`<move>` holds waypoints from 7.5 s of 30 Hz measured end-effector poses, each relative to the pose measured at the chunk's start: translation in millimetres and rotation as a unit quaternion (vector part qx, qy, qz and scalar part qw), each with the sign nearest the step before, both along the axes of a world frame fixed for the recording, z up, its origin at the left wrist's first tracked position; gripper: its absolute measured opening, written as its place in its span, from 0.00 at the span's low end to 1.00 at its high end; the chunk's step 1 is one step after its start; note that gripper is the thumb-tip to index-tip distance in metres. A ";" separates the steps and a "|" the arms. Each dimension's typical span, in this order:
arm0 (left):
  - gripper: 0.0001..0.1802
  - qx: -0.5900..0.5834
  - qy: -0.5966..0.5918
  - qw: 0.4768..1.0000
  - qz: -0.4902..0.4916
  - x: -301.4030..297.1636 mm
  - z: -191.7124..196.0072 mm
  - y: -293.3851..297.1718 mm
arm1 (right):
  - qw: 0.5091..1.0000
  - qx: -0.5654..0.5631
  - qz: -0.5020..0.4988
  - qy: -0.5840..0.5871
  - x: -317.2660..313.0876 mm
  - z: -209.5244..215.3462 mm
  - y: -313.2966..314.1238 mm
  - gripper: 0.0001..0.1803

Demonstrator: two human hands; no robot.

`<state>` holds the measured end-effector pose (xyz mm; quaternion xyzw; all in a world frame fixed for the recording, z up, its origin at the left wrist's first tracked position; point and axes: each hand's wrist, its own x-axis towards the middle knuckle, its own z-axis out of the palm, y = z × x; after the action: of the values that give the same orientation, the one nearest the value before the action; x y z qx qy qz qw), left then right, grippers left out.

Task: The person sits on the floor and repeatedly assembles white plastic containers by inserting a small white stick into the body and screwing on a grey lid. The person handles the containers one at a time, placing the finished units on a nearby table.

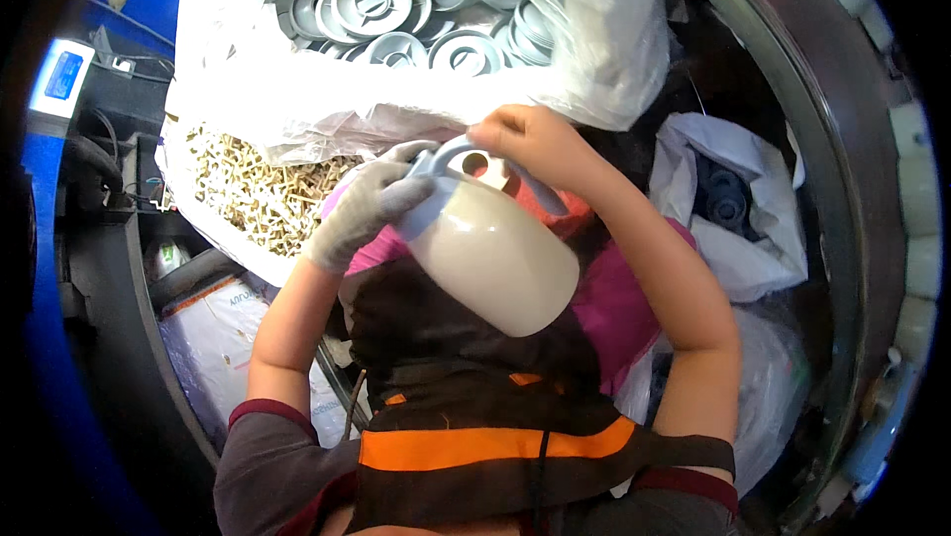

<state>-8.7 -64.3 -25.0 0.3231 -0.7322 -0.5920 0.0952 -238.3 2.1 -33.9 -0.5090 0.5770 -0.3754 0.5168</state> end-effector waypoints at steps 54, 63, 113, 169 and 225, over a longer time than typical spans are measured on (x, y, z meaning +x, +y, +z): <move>0.20 0.295 0.455 0.783 0.305 62.1 -18.5 70.0 | 0.928 -0.260 -0.259 -0.060 4.9 34.6 140.5 0.32; 0.22 0.380 0.443 0.757 0.293 56.1 -19.2 74.1 | 0.931 -0.292 -0.202 0.084 12.9 48.6 160.1 0.37; 0.20 0.169 0.363 0.883 0.243 12.4 6.2 109.5 | 0.893 -0.168 -0.284 -0.307 9.3 49.1 151.1 0.38; 0.33 -0.031 -0.664 0.668 0.335 447.2 -198.9 78.9 | 0.839 -0.274 -0.416 0.218 -93.6 63.5 154.5 0.16; 0.18 -0.459 0.170 0.872 -0.028 44.1 79.9 121.5 | 0.953 -0.098 -0.009 -0.288 32.5 12.3 139.9 0.54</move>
<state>35.5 57.2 54.9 0.1167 -0.9025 -0.2379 0.3394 -205.9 141.9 -21.6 -0.4229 0.3685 -0.5652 0.6049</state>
